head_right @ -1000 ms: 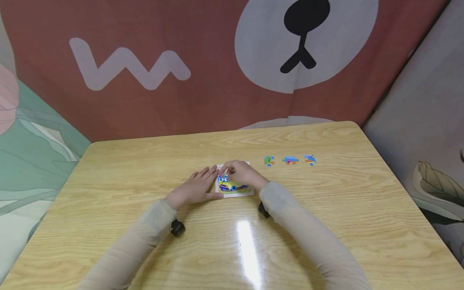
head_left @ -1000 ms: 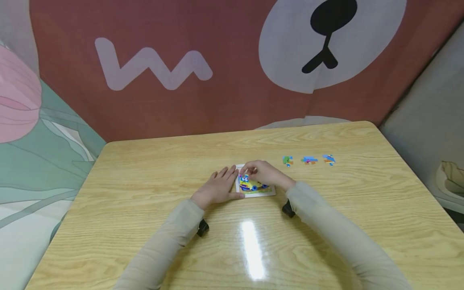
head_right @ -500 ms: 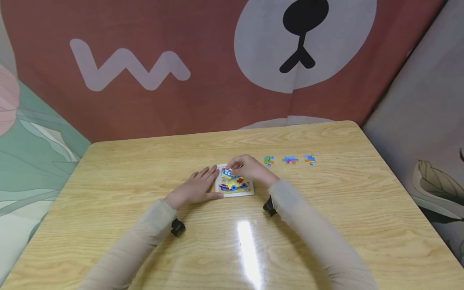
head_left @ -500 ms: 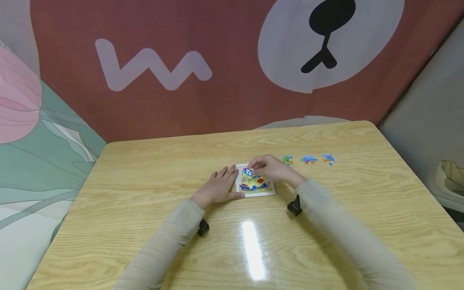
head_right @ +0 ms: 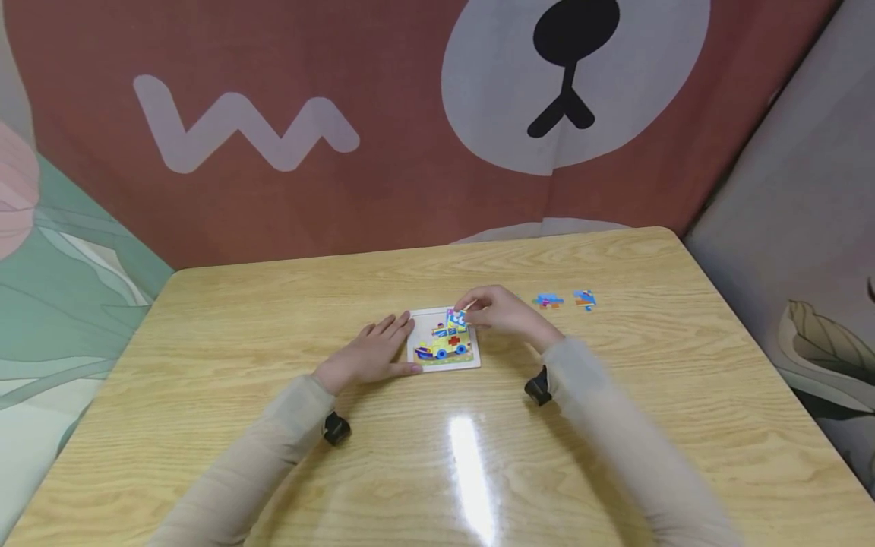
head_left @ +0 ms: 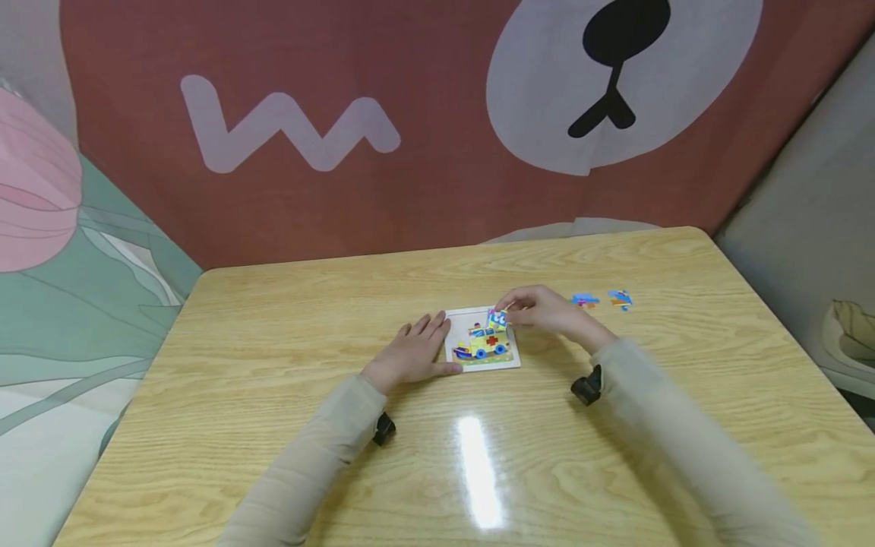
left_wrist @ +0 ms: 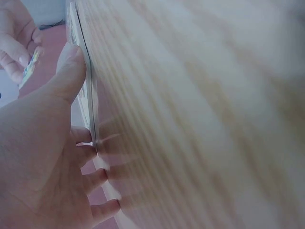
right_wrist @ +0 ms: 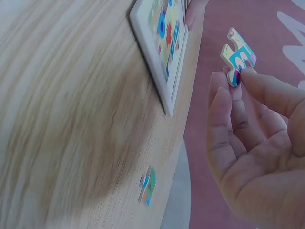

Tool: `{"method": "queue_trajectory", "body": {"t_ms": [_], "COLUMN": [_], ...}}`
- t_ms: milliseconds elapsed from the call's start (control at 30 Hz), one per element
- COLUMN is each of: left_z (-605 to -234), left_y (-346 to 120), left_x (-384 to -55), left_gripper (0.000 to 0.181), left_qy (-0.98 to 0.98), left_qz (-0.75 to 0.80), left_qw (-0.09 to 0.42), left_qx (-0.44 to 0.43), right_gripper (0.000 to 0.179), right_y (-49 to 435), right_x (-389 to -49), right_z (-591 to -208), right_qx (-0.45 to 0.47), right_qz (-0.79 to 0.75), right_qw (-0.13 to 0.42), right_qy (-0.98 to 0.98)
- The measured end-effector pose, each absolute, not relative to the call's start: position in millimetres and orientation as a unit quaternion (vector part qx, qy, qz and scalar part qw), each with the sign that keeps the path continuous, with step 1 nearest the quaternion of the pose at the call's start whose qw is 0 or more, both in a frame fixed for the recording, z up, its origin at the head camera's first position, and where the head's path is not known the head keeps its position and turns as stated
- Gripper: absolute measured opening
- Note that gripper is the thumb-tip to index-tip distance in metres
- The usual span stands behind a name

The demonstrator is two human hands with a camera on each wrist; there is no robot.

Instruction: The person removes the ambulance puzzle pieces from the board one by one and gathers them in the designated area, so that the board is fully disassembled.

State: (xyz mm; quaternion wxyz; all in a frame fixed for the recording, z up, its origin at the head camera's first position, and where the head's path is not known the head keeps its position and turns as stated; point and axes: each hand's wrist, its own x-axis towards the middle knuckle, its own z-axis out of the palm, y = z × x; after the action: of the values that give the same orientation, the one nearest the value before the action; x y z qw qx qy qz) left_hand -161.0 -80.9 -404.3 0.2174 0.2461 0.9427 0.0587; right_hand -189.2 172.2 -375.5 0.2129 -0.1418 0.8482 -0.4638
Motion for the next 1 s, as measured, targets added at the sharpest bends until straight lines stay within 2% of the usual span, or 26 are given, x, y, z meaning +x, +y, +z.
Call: {"method": "queue_trajectory", "body": {"t_ms": [500,1000], "left_z": [-404,-406], "left_y": [-82,-83], "left_x": [-161,-161], "left_gripper": [0.089,0.089], "left_qy": [0.941,0.941], "left_qz": [0.064,0.056], "left_qw": [0.214,0.212], "left_qx": [0.255,0.256], "right_gripper": [0.030,0.034], "right_y": [214,241], "right_x": [-183,-182], "right_z": [-380,-386], "right_qx": [-0.138,-0.111], "right_qz": [-0.420,-0.412], "right_qw": [0.204,0.223], "right_qy": [0.873,0.877]}}
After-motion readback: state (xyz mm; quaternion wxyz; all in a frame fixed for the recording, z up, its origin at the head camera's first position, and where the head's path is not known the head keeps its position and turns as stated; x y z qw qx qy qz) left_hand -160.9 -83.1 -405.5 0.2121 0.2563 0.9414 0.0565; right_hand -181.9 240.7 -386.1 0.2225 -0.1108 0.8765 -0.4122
